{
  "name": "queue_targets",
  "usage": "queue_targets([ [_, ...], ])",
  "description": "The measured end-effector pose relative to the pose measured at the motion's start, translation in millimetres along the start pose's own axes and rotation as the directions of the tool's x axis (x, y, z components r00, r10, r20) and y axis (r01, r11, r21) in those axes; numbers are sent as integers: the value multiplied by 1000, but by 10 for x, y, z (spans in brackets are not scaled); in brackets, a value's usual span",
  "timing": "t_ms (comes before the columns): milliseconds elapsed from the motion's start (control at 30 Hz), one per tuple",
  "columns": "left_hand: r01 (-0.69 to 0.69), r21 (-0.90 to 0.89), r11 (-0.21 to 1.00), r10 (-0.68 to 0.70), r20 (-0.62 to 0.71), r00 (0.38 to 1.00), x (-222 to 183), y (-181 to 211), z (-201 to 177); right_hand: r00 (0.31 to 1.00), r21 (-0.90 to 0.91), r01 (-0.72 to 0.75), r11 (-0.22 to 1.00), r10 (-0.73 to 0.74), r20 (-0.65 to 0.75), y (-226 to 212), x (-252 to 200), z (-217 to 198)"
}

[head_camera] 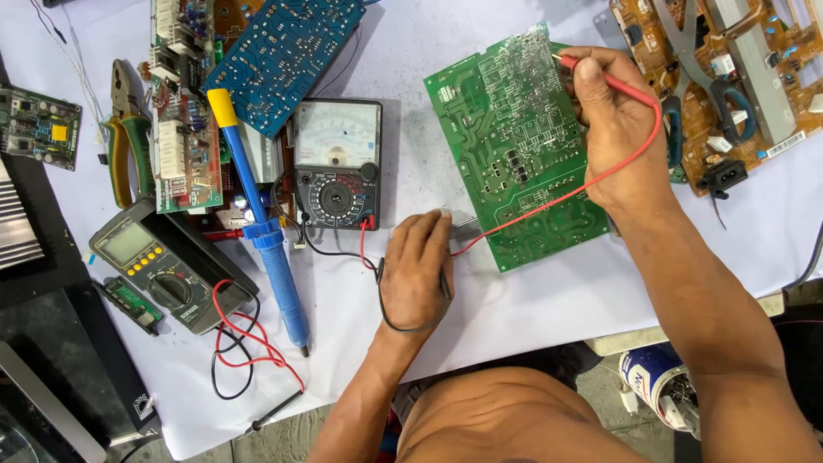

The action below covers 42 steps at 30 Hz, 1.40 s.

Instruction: Testing a circuit board with a multimeter to diagnose issues.

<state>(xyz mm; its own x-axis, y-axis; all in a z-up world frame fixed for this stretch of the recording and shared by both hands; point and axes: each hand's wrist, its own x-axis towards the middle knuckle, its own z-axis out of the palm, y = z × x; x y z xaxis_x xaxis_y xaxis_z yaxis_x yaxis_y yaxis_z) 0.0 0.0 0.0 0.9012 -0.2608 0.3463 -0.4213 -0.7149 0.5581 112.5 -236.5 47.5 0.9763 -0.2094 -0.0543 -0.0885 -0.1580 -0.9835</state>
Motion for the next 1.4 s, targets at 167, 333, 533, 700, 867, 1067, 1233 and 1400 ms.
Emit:
queue_targets([
  [167, -112, 329, 937, 79, 114, 990, 101, 48, 36, 989, -45, 148, 988, -146, 37, -158, -131, 97],
  [333, -74, 449, 891, 70, 27, 997, 136, -9, -93, 981, -37, 191, 981, -190, 34, -89, -185, 58],
  [533, 420, -142, 896, -426, -16, 905, 64, 22, -411, 996, 27, 54, 998, -52, -67, 95, -150, 32],
  [700, 513, -479, 713, -661, -214, 719, 85, 52, -375, 989, 28, 140, 990, -141, 35, 87, -212, 347],
  [867, 375, -770, 516, -719, -151, 678, 226, 61, -368, 981, -31, 159, 987, -154, 115, 26, -178, 517],
  [1067, 240, -788, 567, -600, -196, 775, 339, 106, -400, 831, -300, 555, 776, -502, 239, 139, -346, 299],
  [1233, 226, -793, 565, -549, -157, 821, 319, 260, -337, 706, -524, 704, 479, -551, 445, 98, -587, -135],
  [1400, 323, -631, 705, -494, -110, 863, 333, 336, -260, 690, -609, 680, 408, -75, 720, -222, -690, -506],
])
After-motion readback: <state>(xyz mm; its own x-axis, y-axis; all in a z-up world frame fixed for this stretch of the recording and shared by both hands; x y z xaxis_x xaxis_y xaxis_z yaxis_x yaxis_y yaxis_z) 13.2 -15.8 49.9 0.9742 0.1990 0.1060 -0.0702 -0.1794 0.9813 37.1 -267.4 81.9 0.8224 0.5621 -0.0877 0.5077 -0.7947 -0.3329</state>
